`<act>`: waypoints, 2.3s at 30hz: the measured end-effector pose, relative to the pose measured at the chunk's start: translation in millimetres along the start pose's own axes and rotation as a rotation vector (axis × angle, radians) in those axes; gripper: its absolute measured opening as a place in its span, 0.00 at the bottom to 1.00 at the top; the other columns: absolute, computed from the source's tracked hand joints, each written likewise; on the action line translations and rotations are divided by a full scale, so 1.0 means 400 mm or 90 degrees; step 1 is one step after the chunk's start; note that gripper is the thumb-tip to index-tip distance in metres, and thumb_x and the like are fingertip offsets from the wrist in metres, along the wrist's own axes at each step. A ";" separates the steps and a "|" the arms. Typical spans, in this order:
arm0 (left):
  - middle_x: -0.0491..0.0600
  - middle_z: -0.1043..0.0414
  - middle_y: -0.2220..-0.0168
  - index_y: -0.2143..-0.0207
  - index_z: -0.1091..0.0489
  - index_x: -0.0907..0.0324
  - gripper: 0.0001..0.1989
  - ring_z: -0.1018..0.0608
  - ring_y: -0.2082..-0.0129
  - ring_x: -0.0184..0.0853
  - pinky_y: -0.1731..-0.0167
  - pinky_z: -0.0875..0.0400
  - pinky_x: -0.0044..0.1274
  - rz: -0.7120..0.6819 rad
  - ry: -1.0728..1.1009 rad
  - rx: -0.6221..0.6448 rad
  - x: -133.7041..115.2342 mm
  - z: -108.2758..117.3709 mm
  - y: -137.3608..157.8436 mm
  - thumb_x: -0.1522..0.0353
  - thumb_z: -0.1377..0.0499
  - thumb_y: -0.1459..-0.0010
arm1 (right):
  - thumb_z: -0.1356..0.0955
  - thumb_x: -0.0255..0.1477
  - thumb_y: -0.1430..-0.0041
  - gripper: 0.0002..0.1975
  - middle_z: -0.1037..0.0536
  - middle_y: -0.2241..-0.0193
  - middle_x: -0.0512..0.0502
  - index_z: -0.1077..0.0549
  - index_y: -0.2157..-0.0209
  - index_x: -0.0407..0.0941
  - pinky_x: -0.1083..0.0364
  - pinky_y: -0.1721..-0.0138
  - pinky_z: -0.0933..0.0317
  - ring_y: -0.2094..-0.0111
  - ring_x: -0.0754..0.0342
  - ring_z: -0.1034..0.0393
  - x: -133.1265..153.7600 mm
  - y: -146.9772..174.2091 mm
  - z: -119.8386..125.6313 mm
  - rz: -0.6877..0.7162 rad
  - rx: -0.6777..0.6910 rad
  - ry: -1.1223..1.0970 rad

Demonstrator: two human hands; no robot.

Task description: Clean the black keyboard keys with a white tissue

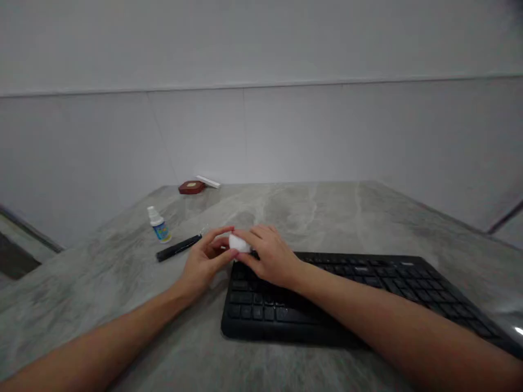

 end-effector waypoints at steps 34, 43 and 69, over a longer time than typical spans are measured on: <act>0.47 0.31 0.69 0.65 0.31 0.59 0.08 0.30 0.67 0.35 0.66 0.35 0.26 -0.327 -0.629 0.021 -0.095 -0.045 0.021 0.66 0.46 0.35 | 0.33 0.30 0.39 0.12 0.24 0.60 0.44 0.32 0.54 0.43 0.50 0.56 0.39 0.60 0.50 0.30 -0.048 0.002 -0.024 -0.088 -0.010 -0.217; 0.48 0.29 0.69 0.65 0.29 0.59 0.09 0.30 0.65 0.37 0.62 0.34 0.29 -0.311 -0.625 0.117 -0.087 -0.059 0.018 0.64 0.45 0.36 | 0.37 0.24 0.39 0.10 0.23 0.59 0.41 0.29 0.55 0.41 0.49 0.53 0.40 0.57 0.50 0.31 -0.034 0.001 -0.018 -0.057 0.000 -0.191; 0.47 0.26 0.68 0.69 0.24 0.60 0.05 0.28 0.65 0.34 0.57 0.35 0.29 -0.228 -0.600 0.185 -0.053 -0.028 0.017 0.67 0.37 0.42 | 0.37 0.27 0.40 0.12 0.23 0.57 0.40 0.28 0.56 0.43 0.46 0.53 0.44 0.54 0.44 0.31 -0.006 0.004 -0.072 -0.001 0.112 -0.031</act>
Point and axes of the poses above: each hand's wrist, its own y-axis away from the middle knuckle, its own z-axis out of the back of the hand, x = y × z, the point moved 9 cm from there along -y, towards the middle knuckle
